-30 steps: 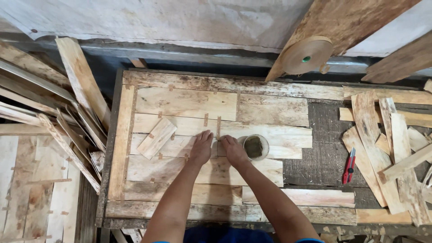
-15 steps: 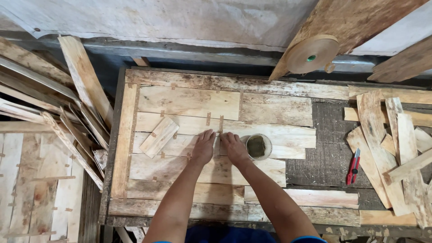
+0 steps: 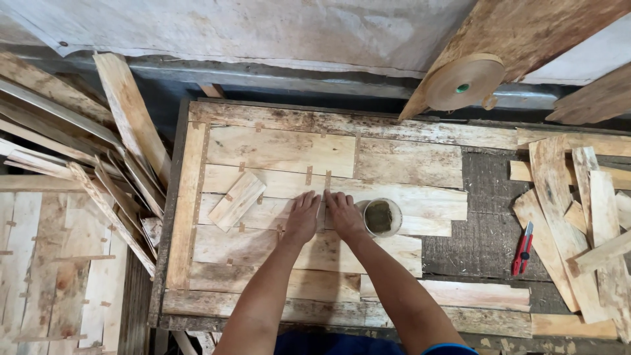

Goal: The recorder is gluing and trimming wood veneer pieces to assemble a decorative or composite wooden panel on a workbench.

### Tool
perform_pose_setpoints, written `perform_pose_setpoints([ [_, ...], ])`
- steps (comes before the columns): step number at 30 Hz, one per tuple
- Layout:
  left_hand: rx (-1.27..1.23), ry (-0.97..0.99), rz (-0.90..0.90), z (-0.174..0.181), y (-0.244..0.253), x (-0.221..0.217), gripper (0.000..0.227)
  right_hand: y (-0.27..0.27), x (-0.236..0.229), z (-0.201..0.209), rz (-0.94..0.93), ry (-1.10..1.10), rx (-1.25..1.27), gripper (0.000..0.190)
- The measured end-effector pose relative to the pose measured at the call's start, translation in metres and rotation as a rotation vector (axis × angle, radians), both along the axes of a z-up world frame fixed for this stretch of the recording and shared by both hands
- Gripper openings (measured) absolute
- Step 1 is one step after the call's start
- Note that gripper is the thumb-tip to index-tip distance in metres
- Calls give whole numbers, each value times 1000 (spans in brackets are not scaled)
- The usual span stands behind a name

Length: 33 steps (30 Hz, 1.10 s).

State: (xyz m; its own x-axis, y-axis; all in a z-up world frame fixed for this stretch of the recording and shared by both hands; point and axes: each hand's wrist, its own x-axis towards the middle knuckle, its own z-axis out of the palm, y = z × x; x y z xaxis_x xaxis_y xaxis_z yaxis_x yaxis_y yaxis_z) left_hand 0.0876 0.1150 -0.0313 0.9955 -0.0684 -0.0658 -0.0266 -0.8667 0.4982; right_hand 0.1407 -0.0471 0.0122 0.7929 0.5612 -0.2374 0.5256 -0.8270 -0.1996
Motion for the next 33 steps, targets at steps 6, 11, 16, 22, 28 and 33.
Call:
perform_pose_setpoints([
  [6,161,99,7,16,-14,2,67,6,4,12,-36,82,-60,77],
  [11,122,141,14,21,-16,1,66,0,-2,16,-187,160,265,71],
  [16,90,96,22,9,-17,-1,67,-33,-30,31,-276,-49,439,50],
  [22,168,53,38,2,-22,-2,73,-78,-61,30,-519,-267,239,60],
  [28,116,106,49,6,-21,-1,76,-76,-59,36,-501,-191,48,60],
  [33,143,205,0,11,-19,2,80,-53,-45,28,-369,-61,478,45],
])
